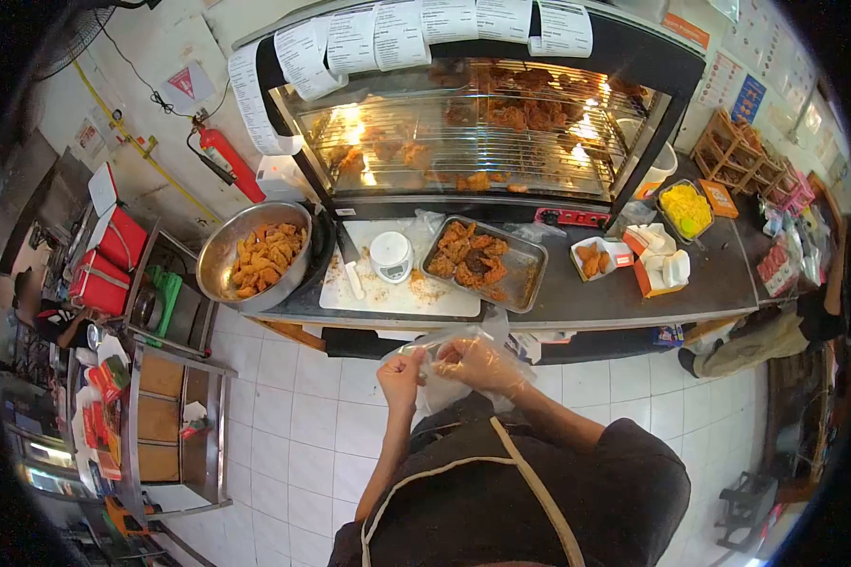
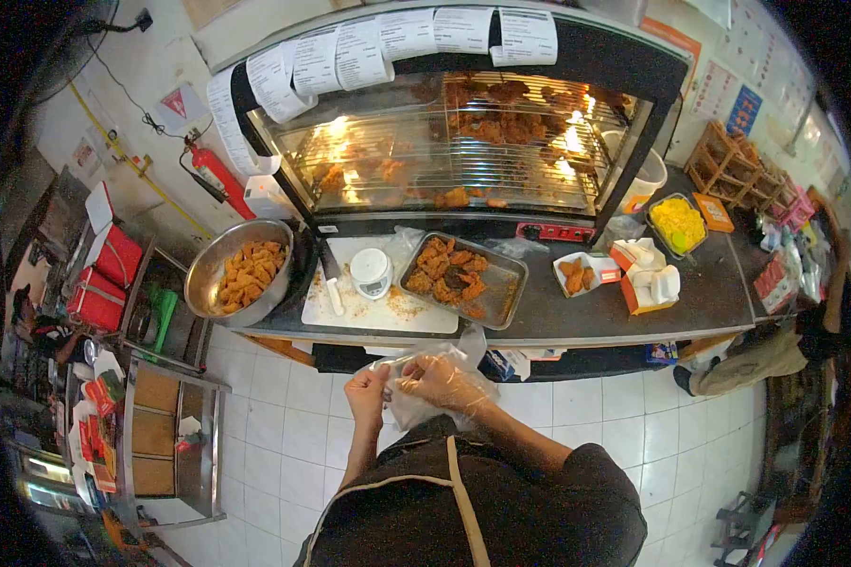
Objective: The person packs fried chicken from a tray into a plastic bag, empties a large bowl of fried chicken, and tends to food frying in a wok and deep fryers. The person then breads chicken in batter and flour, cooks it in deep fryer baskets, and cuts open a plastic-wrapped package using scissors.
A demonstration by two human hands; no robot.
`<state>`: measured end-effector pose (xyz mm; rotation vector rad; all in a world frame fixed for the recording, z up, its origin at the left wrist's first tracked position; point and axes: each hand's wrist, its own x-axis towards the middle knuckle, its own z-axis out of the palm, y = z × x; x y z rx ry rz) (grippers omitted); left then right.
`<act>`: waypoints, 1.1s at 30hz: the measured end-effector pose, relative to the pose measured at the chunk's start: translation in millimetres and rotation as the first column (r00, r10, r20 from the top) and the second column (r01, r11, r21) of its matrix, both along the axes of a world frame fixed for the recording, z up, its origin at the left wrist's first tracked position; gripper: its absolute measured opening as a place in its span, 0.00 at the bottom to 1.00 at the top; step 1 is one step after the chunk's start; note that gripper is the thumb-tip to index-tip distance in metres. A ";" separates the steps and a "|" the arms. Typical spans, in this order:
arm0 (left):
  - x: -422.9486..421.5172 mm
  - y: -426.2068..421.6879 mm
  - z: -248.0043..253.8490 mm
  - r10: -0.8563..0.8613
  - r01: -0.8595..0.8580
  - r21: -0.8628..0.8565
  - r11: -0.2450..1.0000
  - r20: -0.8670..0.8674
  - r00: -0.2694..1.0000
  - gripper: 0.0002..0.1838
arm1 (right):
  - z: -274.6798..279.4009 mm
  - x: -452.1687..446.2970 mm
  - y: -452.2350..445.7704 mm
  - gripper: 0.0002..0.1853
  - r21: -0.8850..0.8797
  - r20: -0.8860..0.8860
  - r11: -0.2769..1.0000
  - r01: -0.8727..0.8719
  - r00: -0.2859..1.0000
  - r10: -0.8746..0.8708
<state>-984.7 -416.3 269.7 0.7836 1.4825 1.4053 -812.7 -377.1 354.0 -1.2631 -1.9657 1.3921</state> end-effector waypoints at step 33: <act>-147.4 -117.4 10.1 0.136 -0.343 0.147 0.928 0.722 0.678 0.07 | -79.8 49.0 97.1 0.05 0.315 0.099 0.866 0.388 0.894 -0.437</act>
